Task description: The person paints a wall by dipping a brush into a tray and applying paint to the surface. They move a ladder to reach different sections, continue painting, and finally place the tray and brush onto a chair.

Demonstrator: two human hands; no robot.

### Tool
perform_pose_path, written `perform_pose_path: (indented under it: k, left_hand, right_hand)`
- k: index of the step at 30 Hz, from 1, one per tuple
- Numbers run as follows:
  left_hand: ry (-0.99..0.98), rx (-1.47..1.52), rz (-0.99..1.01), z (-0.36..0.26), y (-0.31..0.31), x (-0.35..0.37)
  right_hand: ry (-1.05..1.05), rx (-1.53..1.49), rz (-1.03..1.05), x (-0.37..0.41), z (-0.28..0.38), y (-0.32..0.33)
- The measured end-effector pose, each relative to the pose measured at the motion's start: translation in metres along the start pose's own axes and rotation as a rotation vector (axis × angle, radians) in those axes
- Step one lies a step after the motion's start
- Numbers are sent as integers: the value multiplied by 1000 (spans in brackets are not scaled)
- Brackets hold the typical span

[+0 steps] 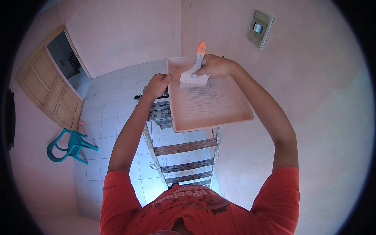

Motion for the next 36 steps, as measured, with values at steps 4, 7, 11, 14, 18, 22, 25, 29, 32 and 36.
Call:
perform_pose_path:
  k: [4,7,11,14,18,22,25,29,32,36]
  left_hand:
    - [-17,4,-32,3,-2,-3]
    - [-27,23,-27,3,-3,-4]
    - [-31,31,-33,1,-1,-4]
    - [-43,50,-36,-2,1,-2]
    - [-51,63,-30,1,-2,-5]
    - [-62,79,-38,1,0,-4]
    - [-33,105,-15,4,-3,-4]
    - [-48,64,-43,3,0,-3]
    - [-42,77,-53,2,1,-1]
    - [-48,76,-47,3,0,-3]
  right_hand:
    - [-68,63,17,17,4,-3]
    - [-45,88,56,30,6,-2]
    - [7,34,82,48,8,2]
    - [4,2,4,50,12,17]
    - [65,82,-147,25,17,28]
    - [94,205,-85,-3,16,7]
    - [78,231,-51,6,22,-18]
    - [111,201,62,27,30,-37]
    - [99,175,80,43,30,-46]
    - [131,142,166,61,25,-48]
Point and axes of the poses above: each hand's wrist, its own x-axis away from the middle knuckle, its own y-axis out of the back of the hand, z = x × y, the point moved 8 cm from there along -x, towards the middle knuckle, and after that the axes turned 15 degrees about -x, right-handed, at the moved point
